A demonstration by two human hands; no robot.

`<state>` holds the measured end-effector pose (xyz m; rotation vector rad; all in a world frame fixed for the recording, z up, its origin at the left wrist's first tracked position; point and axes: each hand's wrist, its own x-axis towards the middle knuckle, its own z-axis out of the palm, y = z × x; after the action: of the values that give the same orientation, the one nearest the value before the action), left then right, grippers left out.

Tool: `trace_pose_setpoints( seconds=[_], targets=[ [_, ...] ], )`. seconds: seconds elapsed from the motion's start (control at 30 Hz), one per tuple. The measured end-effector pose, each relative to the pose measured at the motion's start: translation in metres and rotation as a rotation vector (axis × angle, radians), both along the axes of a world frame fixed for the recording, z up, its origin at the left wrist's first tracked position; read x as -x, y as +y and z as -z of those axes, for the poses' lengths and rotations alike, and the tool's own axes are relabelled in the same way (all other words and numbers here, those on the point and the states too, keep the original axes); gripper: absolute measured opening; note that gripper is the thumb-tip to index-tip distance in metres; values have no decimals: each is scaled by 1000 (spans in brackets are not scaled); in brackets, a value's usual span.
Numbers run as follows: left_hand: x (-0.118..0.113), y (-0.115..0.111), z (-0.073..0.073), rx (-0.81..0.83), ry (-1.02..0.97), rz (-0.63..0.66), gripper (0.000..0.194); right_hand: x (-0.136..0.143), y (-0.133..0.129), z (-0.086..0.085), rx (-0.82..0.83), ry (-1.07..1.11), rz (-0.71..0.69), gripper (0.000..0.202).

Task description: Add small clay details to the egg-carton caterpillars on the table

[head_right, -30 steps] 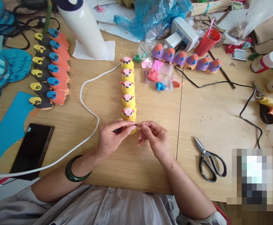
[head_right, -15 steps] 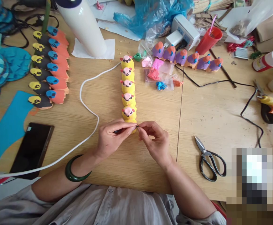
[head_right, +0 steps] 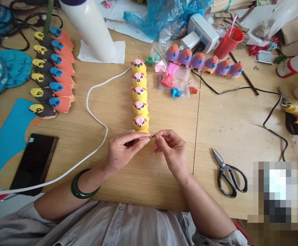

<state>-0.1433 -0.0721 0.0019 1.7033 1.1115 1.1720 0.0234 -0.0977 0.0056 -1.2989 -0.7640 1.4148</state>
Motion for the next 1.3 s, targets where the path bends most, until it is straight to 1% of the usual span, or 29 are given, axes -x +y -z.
trace_pose_setpoints(
  seconds=[0.13,0.23,0.3,0.5,0.63,0.8,0.93,1.0,1.1,1.2,1.3],
  targets=[
    [0,-1,4,-29,26,-2,11,1,-1,-2,19,-26,-32,23],
    [0,0,2,-58,41,-9,6,2,0,-5,29,-35,-62,25],
    [1,0,0,-57,43,-11,7,3,0,-6,22,-36,-68,25],
    [1,1,0,-52,40,-5,8,2,-1,-4,-15,-38,-49,20],
    [1,1,2,-36,50,8,8,2,-3,-3,-19,-78,-49,22],
    [0,0,1,0,2,15,9,2,-1,-5,-28,-108,-37,23],
    [0,0,0,28,-23,6,14,2,-1,-5,-31,-107,-27,21],
    [0,0,0,4,-2,-5,16,2,-1,-4,-22,-121,-20,22],
    [1,1,3,-85,59,-9,17,1,-2,-3,-22,-124,-20,22],
    [1,1,3,-155,118,-5,12,1,-2,-3,-27,-120,-41,22],
    [1,1,0,-190,133,-17,7,1,-2,-4,-21,-116,-54,22]
  ],
)
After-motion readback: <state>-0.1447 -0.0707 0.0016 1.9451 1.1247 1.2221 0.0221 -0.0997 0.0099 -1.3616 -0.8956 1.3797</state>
